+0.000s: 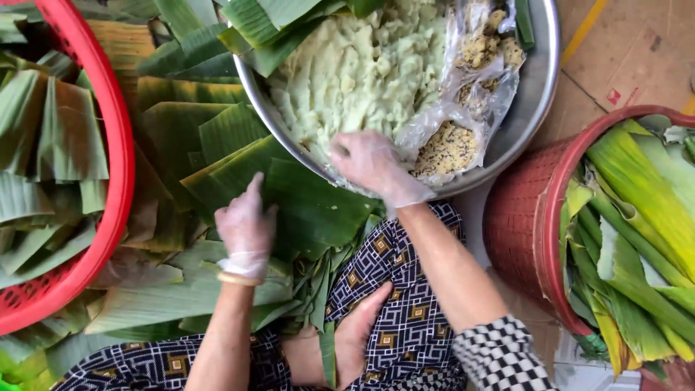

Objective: A person wearing gloves is sitting on the floor, efficiently portioning a green dough and wrapping each piece in a banana leaf.

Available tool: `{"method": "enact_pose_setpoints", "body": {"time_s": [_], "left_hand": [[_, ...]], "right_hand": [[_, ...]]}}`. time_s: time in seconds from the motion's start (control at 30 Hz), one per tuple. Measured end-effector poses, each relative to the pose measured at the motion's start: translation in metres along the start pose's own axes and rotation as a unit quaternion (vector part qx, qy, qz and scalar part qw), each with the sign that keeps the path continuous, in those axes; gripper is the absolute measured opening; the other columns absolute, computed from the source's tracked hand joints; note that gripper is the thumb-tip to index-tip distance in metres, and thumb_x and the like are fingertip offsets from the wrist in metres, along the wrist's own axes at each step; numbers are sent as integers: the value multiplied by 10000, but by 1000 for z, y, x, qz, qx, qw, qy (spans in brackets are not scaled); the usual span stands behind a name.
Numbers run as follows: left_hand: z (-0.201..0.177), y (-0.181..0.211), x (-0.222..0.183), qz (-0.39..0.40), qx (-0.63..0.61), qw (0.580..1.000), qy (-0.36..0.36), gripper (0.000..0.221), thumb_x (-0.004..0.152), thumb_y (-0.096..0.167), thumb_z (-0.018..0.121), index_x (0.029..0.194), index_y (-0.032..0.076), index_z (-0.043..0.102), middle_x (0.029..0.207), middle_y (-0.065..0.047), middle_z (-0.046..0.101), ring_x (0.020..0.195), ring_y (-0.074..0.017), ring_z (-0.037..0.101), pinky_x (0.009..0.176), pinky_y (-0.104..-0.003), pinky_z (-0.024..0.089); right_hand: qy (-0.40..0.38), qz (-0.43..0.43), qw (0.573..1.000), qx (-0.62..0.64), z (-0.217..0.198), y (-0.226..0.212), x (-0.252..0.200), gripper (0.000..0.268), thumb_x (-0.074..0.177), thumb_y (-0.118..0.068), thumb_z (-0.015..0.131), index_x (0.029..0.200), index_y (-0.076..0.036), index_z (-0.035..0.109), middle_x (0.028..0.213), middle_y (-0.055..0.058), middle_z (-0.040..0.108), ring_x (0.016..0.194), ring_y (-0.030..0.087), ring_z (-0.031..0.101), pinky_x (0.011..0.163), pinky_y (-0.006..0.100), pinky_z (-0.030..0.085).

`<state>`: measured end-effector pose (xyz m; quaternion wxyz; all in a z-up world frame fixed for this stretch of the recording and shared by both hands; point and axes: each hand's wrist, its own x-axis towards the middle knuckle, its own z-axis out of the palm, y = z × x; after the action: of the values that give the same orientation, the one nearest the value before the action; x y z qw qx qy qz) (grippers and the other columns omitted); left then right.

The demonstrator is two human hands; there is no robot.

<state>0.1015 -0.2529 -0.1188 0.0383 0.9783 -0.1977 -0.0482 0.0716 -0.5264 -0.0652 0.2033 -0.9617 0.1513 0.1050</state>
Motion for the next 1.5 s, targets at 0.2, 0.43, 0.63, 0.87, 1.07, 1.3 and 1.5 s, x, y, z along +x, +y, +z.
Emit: {"method": "enact_pose_setpoints", "body": {"time_s": [0.2, 0.43, 0.63, 0.87, 1.07, 1.3, 1.5], "left_hand": [[-45, -75, 0, 26, -215, 971, 100, 580, 841, 187, 846, 1392, 241, 673, 1139, 4, 750, 1007, -246, 714, 850, -400, 562], [-62, -67, -3, -15, -131, 990, 55, 556, 956, 333, 756, 1491, 278, 616, 1225, -46, 694, 1078, -277, 699, 912, -462, 536], [-61, -40, 1, -21, -131, 990, -49, 557, 966, 413, 684, 1497, 293, 570, 1281, -35, 678, 1178, -267, 666, 1023, -484, 468], [-59, -28, 4, -5, -115, 993, -23, 489, 945, 399, 694, 1416, 286, 630, 1182, -30, 716, 1119, -263, 700, 997, -464, 515], [-85, -33, -8, -80, -172, 981, -38, 380, 973, 346, 705, 1352, 320, 685, 1193, 14, 724, 1081, -253, 715, 927, -476, 569], [-64, -50, -8, -64, -107, 992, -18, 405, 948, 426, 703, 1337, 318, 671, 1127, -13, 712, 1019, -288, 721, 848, -472, 587], [-54, -44, -11, -42, -115, 990, -67, 434, 941, 488, 656, 1347, 337, 624, 1126, 9, 673, 1045, -249, 709, 857, -448, 560]], "right_hand": [[-75, -81, 975, 194, -95, -21, -94, 401, 1001, -277, 615, 1343, -68, 635, 1433, 169, 600, 1338, 379, 519, 1120, 554, 420], [-133, 100, 949, -269, -22, 23, -112, 357, 942, -389, 636, 1206, -154, 685, 1159, 71, 680, 1176, 274, 569, 951, 475, 441], [-142, 89, 974, -152, -32, -34, -72, 430, 1028, -461, 542, 1128, -79, 712, 1077, 132, 687, 1113, 287, 605, 952, 448, 466], [13, -9, 999, -40, 22, -23, -2, 461, 1041, -460, 434, 929, -92, 687, 894, 118, 619, 966, 348, 642, 798, 459, 547], [-103, -26, 985, 134, -20, 3, 23, 319, 945, -332, 604, 971, -26, 686, 1028, 273, 704, 1051, 488, 645, 927, 588, 517], [76, -86, 987, 111, -47, -22, 13, 274, 988, -298, 634, 1205, -158, 726, 1131, 127, 737, 1132, 341, 661, 984, 466, 511], [12, -43, 999, -11, 5, -46, -18, 495, 1029, -566, 516, 1205, -156, 731, 1023, 150, 709, 1006, 340, 673, 888, 450, 523]]}}
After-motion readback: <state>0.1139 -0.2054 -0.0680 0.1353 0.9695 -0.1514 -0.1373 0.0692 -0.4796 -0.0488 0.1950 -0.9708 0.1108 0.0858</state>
